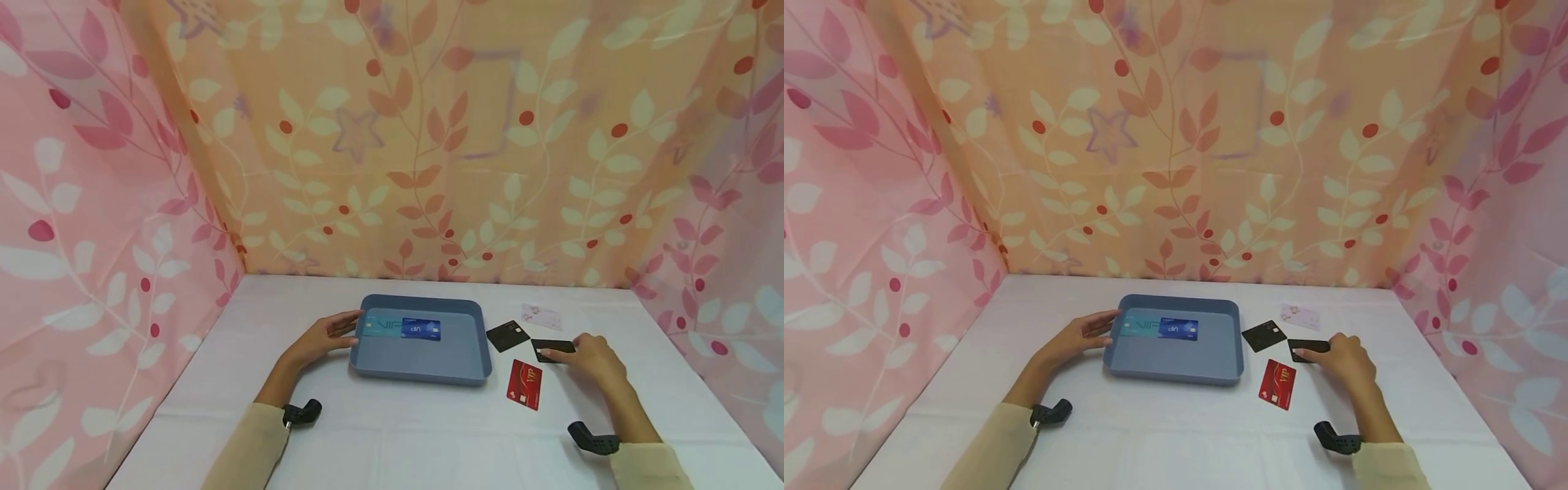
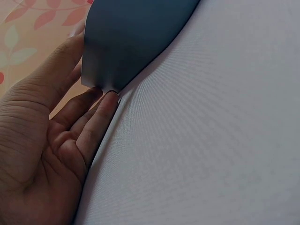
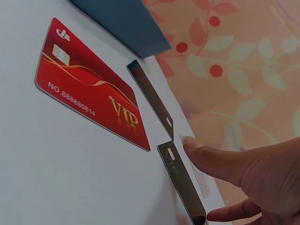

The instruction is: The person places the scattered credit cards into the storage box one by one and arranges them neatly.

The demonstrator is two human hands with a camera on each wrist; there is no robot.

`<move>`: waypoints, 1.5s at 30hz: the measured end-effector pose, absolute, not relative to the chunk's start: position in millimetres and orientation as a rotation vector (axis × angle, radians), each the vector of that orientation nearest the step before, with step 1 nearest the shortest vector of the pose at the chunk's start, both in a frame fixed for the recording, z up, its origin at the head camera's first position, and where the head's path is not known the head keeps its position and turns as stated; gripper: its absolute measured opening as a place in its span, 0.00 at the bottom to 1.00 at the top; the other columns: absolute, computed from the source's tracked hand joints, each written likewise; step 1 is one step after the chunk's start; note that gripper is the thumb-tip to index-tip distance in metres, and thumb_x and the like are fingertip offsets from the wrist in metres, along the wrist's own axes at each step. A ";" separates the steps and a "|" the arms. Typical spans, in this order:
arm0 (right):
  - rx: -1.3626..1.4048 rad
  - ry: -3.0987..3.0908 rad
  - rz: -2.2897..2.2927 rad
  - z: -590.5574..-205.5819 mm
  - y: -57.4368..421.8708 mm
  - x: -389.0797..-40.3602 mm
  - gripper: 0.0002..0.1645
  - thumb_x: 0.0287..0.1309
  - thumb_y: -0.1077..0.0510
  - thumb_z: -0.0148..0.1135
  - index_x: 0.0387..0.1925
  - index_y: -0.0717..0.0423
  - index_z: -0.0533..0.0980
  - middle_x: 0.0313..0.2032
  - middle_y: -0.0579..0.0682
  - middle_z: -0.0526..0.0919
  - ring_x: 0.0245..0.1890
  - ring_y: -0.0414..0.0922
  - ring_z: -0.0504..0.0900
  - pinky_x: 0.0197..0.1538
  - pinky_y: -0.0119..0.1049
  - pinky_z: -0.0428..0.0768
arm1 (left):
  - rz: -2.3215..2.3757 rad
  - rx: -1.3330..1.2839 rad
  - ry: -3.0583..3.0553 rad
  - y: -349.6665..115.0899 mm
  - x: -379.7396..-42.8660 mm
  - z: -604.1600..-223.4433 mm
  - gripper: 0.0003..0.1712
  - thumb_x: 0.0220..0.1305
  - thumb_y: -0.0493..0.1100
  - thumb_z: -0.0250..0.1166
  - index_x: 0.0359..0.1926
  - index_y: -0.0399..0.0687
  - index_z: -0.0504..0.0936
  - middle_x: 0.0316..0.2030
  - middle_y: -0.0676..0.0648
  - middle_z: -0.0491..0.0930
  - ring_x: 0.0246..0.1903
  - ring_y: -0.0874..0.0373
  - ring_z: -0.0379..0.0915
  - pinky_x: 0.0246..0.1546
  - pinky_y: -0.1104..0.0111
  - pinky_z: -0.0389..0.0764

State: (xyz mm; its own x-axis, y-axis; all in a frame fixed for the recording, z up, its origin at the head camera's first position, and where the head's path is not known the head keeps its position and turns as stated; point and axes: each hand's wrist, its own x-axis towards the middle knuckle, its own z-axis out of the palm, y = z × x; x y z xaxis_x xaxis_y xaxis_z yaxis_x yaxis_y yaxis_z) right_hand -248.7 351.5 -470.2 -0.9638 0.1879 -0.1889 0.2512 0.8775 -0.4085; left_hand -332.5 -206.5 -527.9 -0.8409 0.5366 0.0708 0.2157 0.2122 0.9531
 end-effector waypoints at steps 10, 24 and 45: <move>0.401 2.962 -0.585 -473.9 339.8 -246.4 0.64 0.44 0.27 0.74 0.51 0.84 0.66 0.41 0.76 0.68 0.39 0.67 0.73 0.36 0.57 0.79 | 1.675 0.693 2.206 -206.5 -332.3 -527.6 0.41 0.64 0.44 0.73 0.75 0.51 0.67 0.74 0.45 0.65 0.72 0.46 0.62 0.66 0.60 0.72; 0.388 2.990 -0.620 -481.4 345.0 -249.2 0.59 0.46 0.29 0.74 0.49 0.81 0.67 0.40 0.74 0.68 0.40 0.67 0.72 0.35 0.57 0.77 | 1.671 0.699 2.222 -206.0 -333.1 -529.4 0.41 0.64 0.44 0.73 0.75 0.50 0.66 0.74 0.43 0.65 0.72 0.44 0.62 0.66 0.59 0.73; 0.393 3.006 -0.596 -489.4 347.8 -251.9 0.64 0.42 0.31 0.77 0.53 0.85 0.64 0.45 0.80 0.66 0.47 0.75 0.69 0.43 0.67 0.77 | 1.663 0.673 2.223 -206.0 -332.1 -529.5 0.41 0.63 0.44 0.73 0.75 0.53 0.67 0.73 0.46 0.66 0.72 0.48 0.62 0.67 0.57 0.71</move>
